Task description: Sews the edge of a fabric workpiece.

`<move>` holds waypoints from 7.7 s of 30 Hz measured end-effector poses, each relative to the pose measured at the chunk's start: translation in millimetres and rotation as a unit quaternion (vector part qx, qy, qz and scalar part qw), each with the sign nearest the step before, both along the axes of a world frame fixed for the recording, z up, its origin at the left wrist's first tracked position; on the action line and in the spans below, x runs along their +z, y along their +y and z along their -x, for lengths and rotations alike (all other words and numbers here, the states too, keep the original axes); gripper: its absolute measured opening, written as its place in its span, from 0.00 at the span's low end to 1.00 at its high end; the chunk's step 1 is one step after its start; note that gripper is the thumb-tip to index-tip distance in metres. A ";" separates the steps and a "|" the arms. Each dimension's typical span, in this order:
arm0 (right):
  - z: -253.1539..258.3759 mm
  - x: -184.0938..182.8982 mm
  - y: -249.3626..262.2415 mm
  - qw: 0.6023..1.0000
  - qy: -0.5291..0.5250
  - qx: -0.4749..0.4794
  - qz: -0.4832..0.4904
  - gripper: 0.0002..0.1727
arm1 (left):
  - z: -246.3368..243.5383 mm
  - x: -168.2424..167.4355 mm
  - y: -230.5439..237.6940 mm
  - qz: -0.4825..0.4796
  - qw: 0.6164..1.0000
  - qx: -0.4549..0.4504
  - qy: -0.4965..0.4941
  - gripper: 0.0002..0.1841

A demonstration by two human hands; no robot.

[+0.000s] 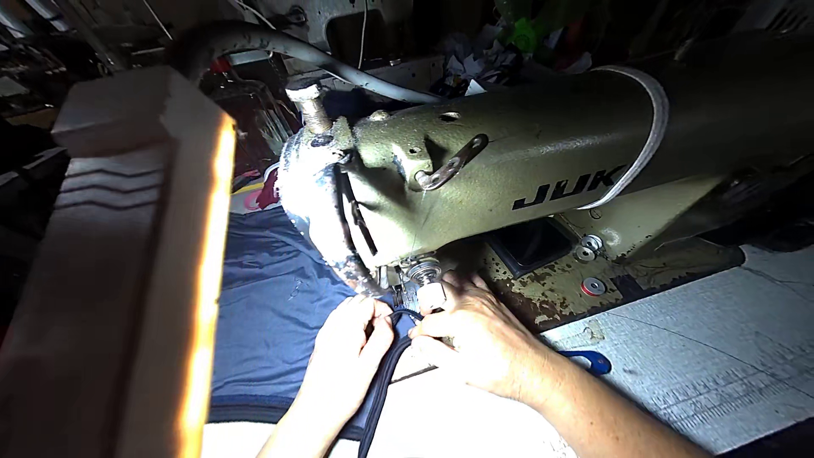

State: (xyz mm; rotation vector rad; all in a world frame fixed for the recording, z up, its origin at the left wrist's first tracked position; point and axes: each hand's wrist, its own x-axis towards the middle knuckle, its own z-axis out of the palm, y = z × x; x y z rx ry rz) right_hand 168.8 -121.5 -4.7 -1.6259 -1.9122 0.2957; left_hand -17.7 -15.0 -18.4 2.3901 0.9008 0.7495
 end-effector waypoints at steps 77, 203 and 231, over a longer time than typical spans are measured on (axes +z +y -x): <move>-3.0 -9.5 5.8 0.994 0.082 0.006 -0.073 0.10 | 7.2 -2.6 7.8 -0.209 0.968 -0.139 0.019 0.13; 12.3 -7.5 7.9 0.978 -0.151 -0.132 -0.051 0.19 | -8.9 3.4 23.1 -0.142 0.985 -0.020 0.093 0.16; 9.5 2.0 6.7 0.979 -0.170 -0.108 0.018 0.23 | -2.6 -1.2 28.7 -0.102 0.992 -0.055 -0.057 0.10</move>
